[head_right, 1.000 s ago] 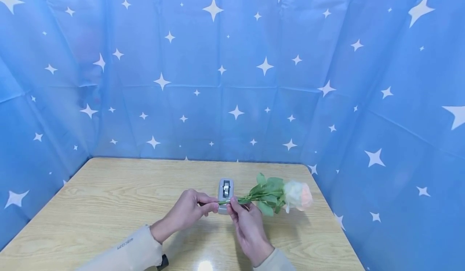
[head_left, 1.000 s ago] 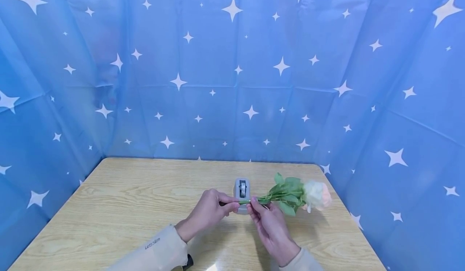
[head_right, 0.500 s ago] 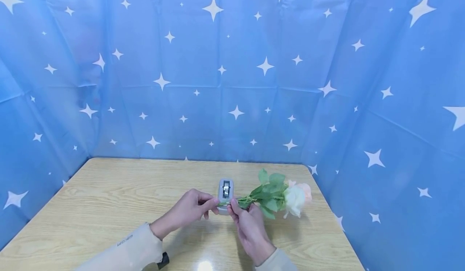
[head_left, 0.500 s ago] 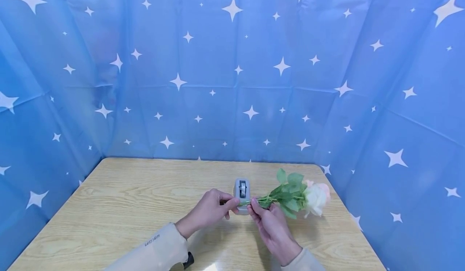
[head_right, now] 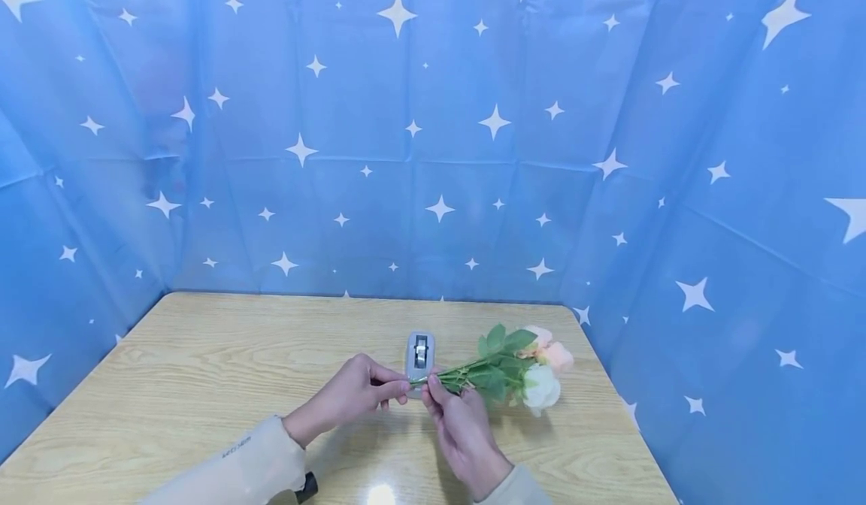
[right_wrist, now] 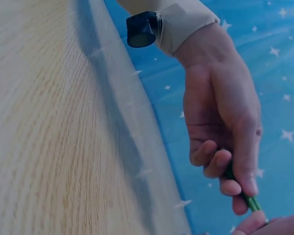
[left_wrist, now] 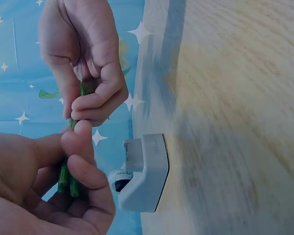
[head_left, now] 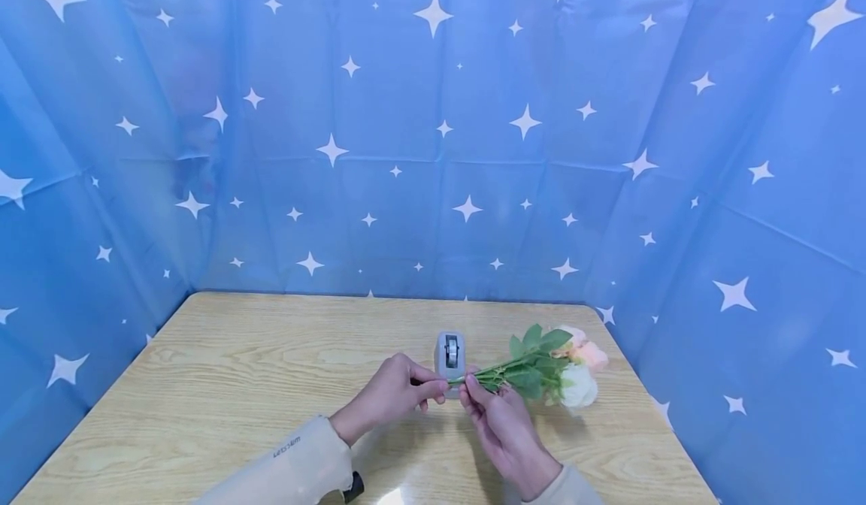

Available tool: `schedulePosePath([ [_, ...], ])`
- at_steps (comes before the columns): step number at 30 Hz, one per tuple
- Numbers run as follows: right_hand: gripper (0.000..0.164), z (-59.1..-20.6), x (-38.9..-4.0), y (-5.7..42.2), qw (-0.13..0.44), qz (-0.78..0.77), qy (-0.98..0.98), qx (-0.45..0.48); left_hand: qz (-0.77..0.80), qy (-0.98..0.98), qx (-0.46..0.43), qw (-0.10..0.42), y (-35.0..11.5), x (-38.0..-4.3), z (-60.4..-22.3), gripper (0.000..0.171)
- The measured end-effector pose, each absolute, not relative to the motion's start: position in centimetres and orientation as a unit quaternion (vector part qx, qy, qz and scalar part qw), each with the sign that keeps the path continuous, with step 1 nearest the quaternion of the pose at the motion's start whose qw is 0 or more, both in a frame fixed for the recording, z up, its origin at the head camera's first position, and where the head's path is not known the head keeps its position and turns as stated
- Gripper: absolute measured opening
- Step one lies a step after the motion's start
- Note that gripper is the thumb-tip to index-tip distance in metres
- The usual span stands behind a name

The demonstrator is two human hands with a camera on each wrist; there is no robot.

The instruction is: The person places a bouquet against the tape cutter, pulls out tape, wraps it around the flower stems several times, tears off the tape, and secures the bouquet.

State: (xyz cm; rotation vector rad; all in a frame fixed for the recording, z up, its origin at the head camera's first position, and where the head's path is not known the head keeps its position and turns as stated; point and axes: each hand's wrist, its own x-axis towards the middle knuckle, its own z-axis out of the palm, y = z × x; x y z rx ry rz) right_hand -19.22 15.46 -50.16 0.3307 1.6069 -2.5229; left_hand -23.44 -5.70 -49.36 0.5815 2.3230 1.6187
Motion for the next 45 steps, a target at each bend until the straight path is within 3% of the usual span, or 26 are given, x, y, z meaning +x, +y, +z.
schedulePosePath([
  [21,0.036,-50.3,-18.9,14.6,0.117,-0.872,0.462,0.112,0.564,0.806,0.174,0.053,-5.3,-22.9,-50.2,0.012],
  [29,0.038,-50.5,-19.2,14.2,0.102,-0.877,0.452,0.131,0.564,0.807,0.163,0.067,-5.4,-22.7,-50.5,0.012],
  [35,0.031,-50.9,-19.3,14.3,0.094,-0.874,0.457,0.133,0.563,0.81,0.149,0.075,-5.3,-22.6,-50.7,0.017],
  [45,0.039,-50.8,-19.4,14.4,0.09,-0.864,0.475,0.137,0.545,0.82,0.159,0.077,-5.5,-23.2,-50.8,0.016],
])
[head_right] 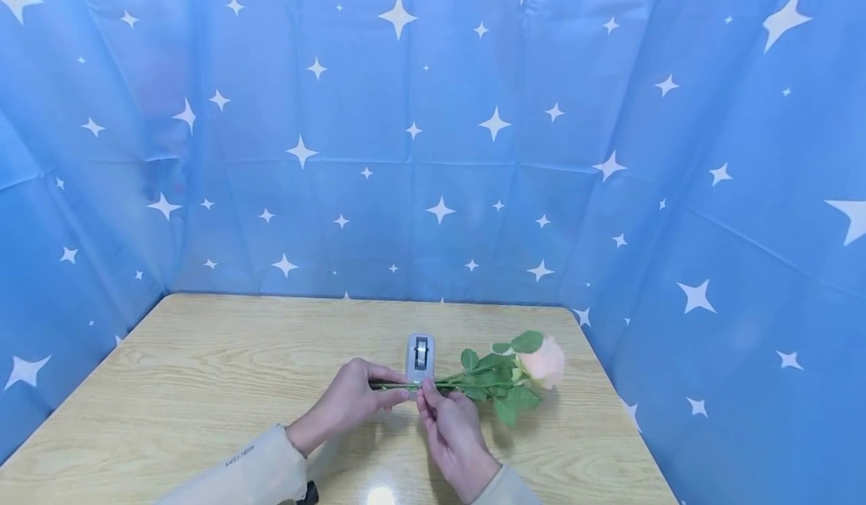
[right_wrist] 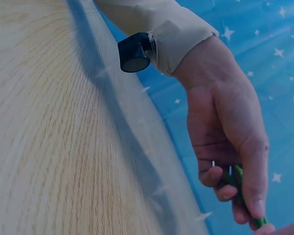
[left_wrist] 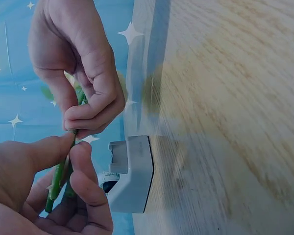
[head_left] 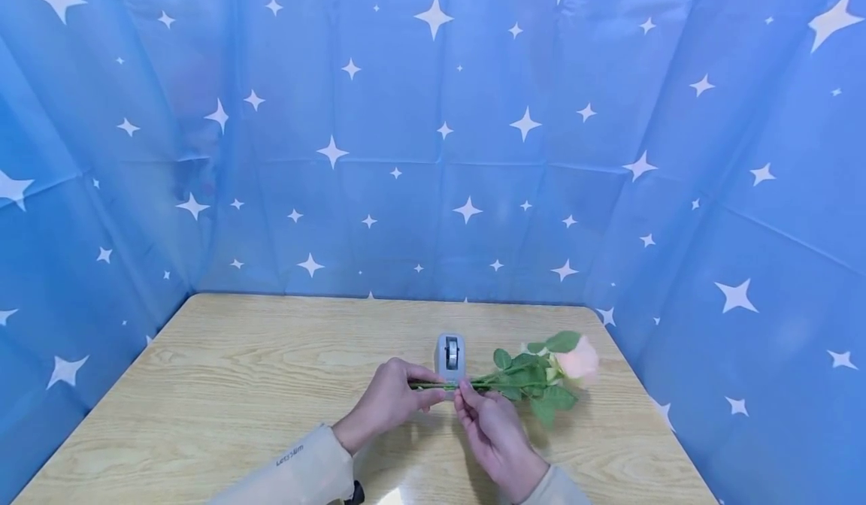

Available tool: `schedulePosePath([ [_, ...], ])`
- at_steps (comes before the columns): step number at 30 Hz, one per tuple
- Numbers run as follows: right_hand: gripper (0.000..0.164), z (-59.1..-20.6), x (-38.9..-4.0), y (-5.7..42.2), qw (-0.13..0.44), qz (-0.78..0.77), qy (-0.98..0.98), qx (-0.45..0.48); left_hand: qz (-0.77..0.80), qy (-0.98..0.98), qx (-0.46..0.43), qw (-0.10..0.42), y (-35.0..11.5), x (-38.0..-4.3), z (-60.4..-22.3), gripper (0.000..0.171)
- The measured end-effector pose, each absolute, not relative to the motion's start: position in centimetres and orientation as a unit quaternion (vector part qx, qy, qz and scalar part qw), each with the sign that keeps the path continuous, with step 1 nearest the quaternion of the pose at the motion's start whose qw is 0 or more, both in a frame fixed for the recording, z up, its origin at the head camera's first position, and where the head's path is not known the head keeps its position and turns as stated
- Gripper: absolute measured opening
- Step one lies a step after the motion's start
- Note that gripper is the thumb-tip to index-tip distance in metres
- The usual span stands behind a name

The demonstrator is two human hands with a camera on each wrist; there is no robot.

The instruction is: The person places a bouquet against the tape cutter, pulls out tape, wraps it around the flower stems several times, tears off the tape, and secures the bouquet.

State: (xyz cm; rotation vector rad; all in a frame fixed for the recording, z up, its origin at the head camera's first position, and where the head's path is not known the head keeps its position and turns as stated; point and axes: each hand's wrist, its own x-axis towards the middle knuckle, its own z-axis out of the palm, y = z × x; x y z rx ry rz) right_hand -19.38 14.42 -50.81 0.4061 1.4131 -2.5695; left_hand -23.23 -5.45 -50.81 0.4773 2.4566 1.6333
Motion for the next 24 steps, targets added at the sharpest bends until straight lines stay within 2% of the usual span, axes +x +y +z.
schedulePosePath([
  [13,0.04,-51.6,-19.55,14.85,0.09,-0.854,0.496,0.127,0.537,0.822,0.161,0.098,-4.95,-23.65,-50.62,0.012],
  [24,0.037,-51.15,-19.47,14.68,0.089,-0.86,0.484,0.138,0.535,0.83,0.129,0.09,-4.67,-23.74,-50.77,0.01],
])
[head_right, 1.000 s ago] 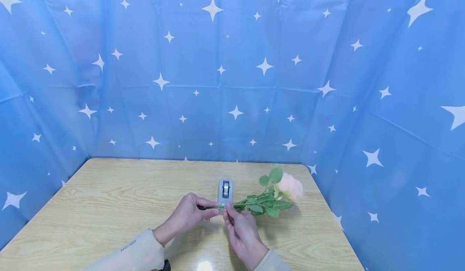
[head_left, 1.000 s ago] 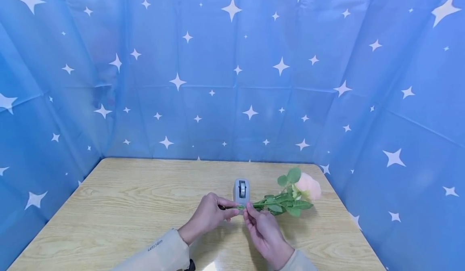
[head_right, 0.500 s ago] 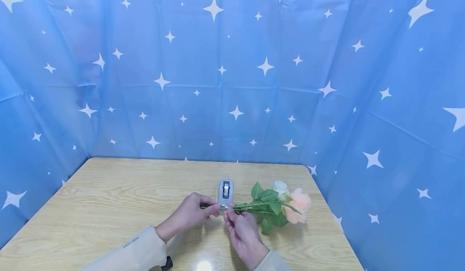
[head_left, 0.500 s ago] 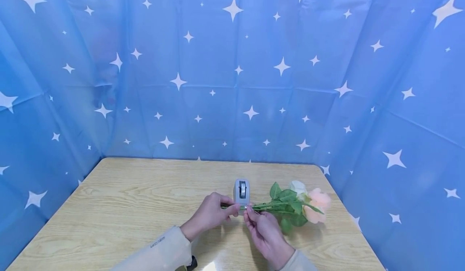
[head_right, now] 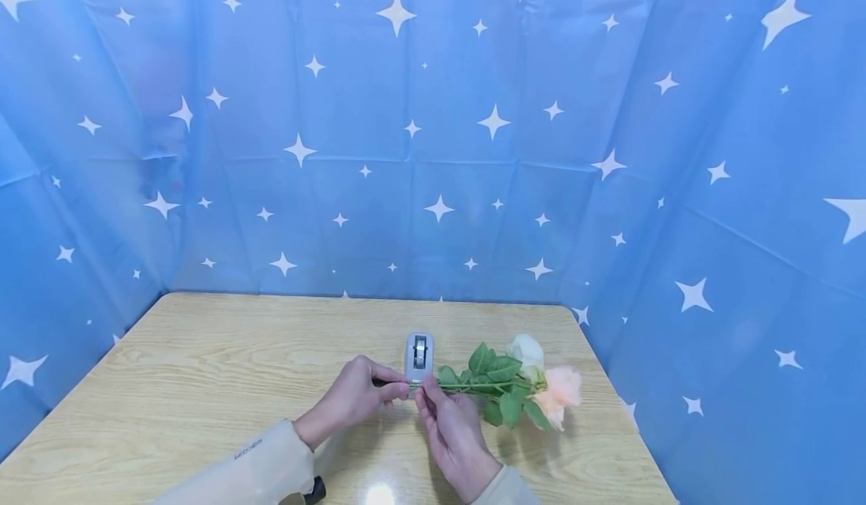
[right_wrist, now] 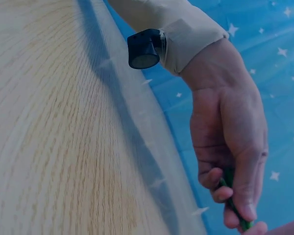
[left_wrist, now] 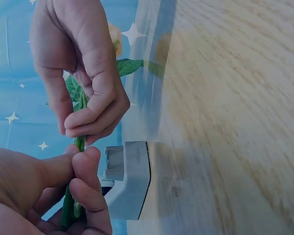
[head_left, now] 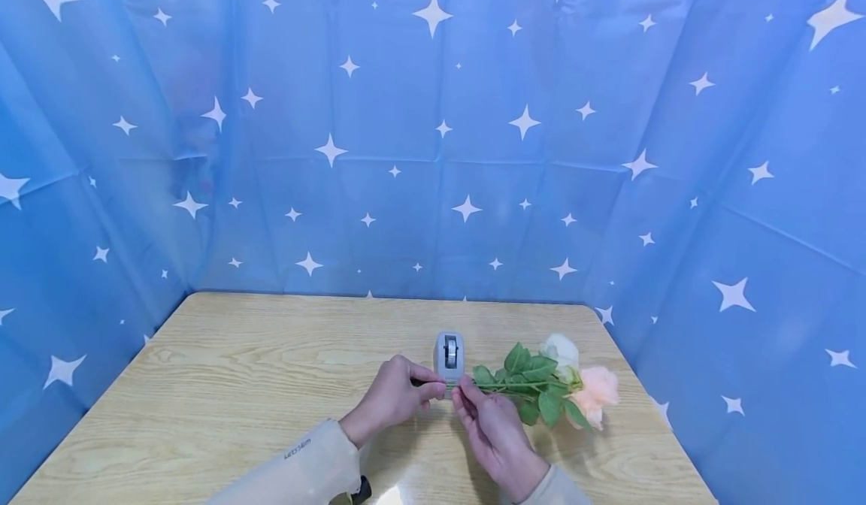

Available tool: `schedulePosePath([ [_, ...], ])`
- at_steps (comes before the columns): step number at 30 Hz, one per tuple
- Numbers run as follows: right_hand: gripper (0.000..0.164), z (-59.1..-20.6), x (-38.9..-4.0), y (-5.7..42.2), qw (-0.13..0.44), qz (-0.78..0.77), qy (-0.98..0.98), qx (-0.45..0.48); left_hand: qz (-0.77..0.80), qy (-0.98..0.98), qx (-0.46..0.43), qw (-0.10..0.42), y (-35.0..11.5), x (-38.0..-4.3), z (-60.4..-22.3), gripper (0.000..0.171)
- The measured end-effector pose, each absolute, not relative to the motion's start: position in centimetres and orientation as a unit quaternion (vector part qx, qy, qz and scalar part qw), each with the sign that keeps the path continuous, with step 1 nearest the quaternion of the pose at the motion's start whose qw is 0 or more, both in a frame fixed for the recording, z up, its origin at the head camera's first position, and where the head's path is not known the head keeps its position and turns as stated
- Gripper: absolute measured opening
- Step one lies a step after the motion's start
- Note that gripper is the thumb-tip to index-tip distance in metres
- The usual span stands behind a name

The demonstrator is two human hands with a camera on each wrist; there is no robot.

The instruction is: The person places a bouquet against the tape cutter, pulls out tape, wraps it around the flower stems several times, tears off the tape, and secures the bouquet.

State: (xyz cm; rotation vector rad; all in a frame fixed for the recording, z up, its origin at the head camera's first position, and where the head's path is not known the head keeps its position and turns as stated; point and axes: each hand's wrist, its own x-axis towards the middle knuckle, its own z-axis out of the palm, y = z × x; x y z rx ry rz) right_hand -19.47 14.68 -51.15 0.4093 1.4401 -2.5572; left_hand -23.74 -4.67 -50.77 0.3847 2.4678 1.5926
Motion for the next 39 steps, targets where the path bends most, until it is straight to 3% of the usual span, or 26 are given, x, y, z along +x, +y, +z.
schedulePosePath([
  [18,0.031,-51.8,-19.4,14.5,0.094,-0.856,0.493,0.126,0.534,0.822,0.178,0.087,-5.0,-23.8,-51.3,0.003],
  [29,0.034,-52.4,-19.3,14.4,0.102,-0.862,0.477,0.139,0.477,0.842,0.25,0.039,-5.2,-23.6,-51.9,0.028],
  [39,0.035,-52.4,-19.0,14.3,0.104,-0.861,0.478,0.139,0.436,0.851,0.291,0.028,-5.3,-23.9,-52.5,0.035],
])
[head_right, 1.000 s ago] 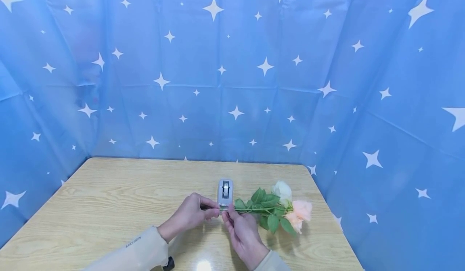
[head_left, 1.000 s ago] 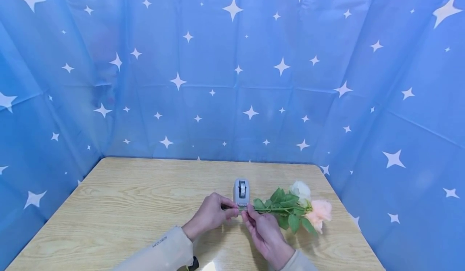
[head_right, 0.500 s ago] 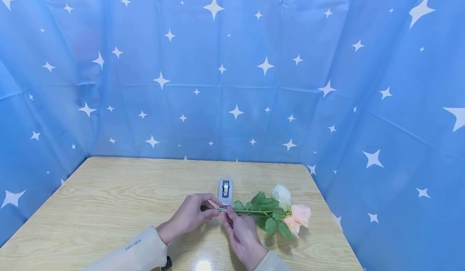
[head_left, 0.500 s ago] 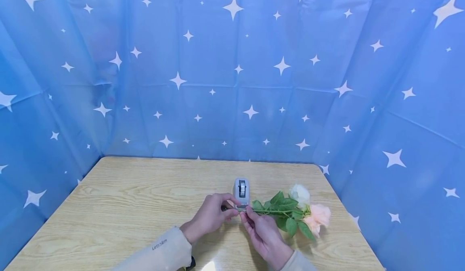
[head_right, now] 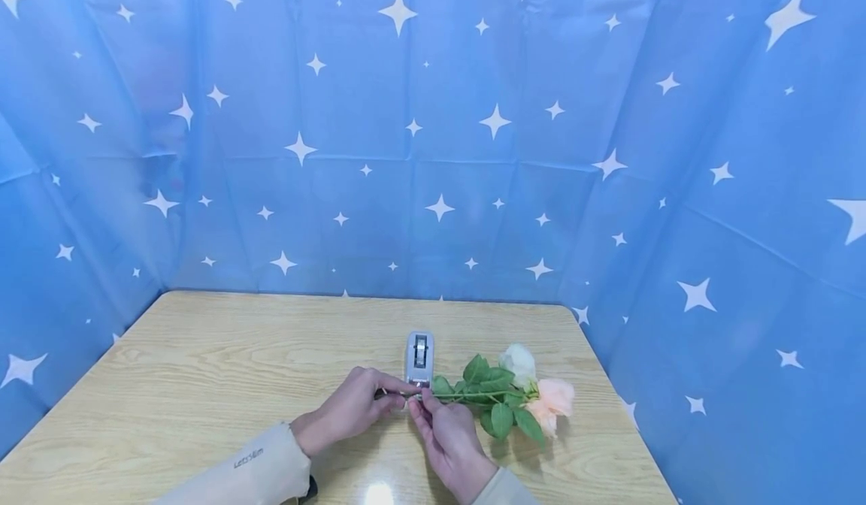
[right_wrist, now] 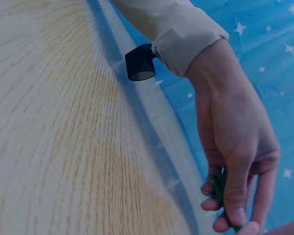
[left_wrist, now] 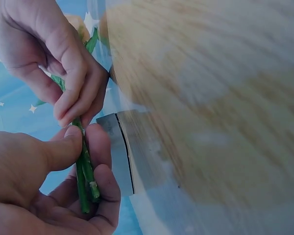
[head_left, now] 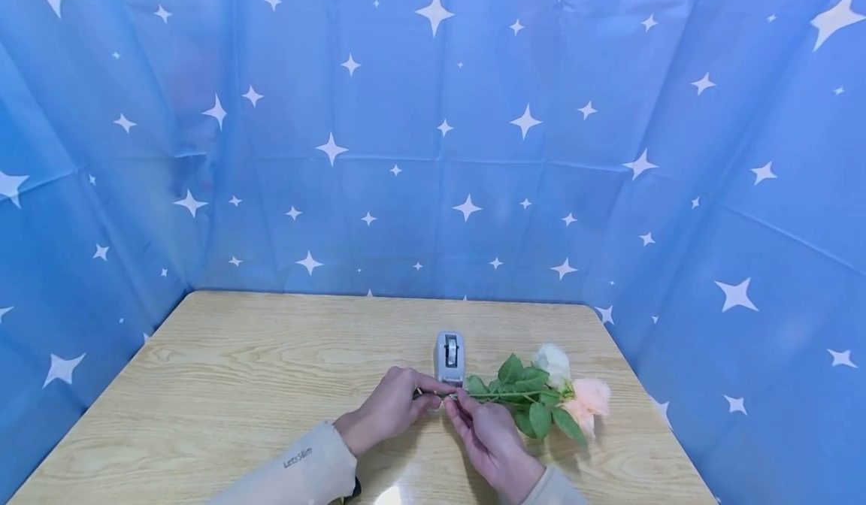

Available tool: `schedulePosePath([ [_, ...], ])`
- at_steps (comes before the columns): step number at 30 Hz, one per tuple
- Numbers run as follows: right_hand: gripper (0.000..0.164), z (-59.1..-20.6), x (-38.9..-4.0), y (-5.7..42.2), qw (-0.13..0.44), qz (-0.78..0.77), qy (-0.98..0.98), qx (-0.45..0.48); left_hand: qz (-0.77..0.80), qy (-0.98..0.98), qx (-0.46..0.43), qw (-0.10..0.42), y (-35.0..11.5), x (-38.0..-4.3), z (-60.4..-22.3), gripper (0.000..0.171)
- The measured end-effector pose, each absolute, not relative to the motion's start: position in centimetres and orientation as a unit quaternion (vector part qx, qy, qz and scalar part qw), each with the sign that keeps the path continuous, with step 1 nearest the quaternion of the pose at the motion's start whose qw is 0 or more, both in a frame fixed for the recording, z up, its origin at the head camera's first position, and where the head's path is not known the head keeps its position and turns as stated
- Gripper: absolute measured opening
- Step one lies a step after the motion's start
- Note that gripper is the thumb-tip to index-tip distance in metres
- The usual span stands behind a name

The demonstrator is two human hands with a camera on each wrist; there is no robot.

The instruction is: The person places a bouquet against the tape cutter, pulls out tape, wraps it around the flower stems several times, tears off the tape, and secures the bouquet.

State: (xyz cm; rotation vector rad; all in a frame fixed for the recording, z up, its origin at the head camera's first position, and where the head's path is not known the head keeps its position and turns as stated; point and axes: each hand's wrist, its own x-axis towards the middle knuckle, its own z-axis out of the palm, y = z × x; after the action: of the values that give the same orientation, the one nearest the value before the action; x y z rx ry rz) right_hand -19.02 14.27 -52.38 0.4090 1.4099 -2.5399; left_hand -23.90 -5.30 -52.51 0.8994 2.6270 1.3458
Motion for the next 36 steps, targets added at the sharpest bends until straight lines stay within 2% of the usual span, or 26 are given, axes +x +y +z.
schedulePosePath([
  [9,0.047,-52.1,-18.8,14.2,0.119,-0.86,0.48,0.127,0.4,0.868,0.292,0.019,-5.1,-24.3,-52.5,0.039],
  [21,0.033,-52.4,-19.2,14.2,0.102,-0.866,0.469,0.14,0.378,0.88,0.285,0.027,-4.4,-24.8,-51.9,0.038],
  [28,0.038,-52.1,-19.3,14.1,0.093,-0.869,0.463,0.15,0.34,0.895,0.291,-0.003,-4.0,-24.6,-51.4,0.036],
  [36,0.038,-52.2,-19.2,14.1,0.097,-0.868,0.465,0.144,0.342,0.898,0.277,-0.003,-3.6,-24.2,-51.4,0.035],
])
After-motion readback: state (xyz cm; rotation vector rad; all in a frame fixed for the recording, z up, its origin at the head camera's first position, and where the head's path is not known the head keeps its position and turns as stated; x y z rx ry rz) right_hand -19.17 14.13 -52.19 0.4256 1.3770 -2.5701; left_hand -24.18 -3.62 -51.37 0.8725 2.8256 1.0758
